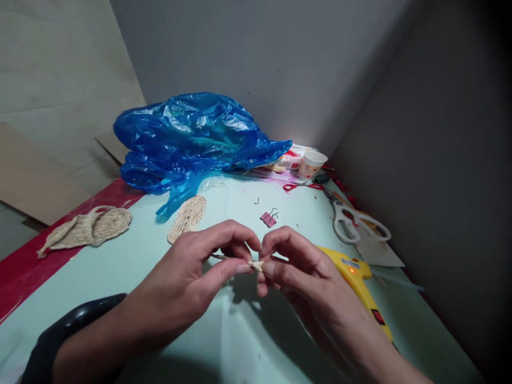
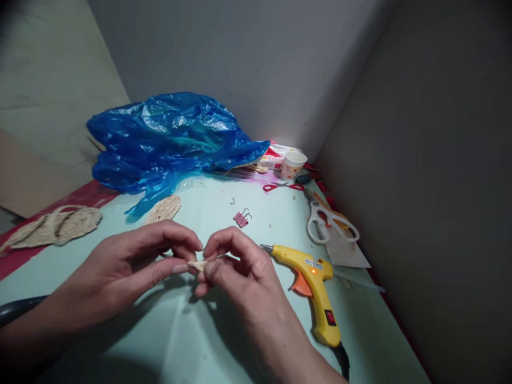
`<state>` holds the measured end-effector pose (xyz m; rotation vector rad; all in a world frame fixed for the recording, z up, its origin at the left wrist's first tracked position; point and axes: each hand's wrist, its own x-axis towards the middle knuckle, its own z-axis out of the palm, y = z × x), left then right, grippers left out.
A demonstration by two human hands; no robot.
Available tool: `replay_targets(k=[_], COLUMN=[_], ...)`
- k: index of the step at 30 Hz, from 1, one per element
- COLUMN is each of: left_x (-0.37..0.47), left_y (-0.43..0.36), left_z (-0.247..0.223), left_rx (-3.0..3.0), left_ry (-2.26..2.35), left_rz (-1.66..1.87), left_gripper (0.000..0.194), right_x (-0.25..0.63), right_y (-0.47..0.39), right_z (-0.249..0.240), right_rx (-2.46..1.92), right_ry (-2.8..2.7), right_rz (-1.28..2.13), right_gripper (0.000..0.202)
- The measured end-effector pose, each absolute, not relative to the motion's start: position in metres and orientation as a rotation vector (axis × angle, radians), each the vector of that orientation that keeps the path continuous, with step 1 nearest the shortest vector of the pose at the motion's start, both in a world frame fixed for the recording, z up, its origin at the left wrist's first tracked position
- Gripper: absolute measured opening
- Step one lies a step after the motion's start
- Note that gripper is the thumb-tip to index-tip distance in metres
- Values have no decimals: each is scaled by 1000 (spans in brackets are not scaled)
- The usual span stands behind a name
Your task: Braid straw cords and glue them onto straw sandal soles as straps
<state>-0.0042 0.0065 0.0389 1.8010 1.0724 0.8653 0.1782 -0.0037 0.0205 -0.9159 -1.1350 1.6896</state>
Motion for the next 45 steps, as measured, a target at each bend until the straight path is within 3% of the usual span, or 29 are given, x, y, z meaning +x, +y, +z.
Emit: replay_targets(k=[8,19,23,28,33,37,45], left_x=[-7,-12,-12,-14,-12,-6,15], left_y=[8,9,10,13,10,2,3], left_z=[44,51,52,44,36,32,14], left_rx=[1852,1898,1948,2070,2266,2093,1294], left_ry=[1112,1116,1101,1046,1260,1529,1081], left_rz=[879,860,860,916,1242,1405,1084], left_gripper=[13,14,16,16,13,5,9], right_x=[177,177,177,179,178,175,174], right_y=[-3,-9,-7,-7,-6,-4,-6], right_z=[29,31,35,35,30,28,23], right_rx=[-1125,-1075,-1155,-1155,-1175,-1245,-1206], right_ry=[-1380,-1873,-1926,-1820,-1697,-1628,-1697], right_rz=[1575,1097,1147,1464,1444,1254,1030], right_gripper=[10,15,19,21,19,21,22])
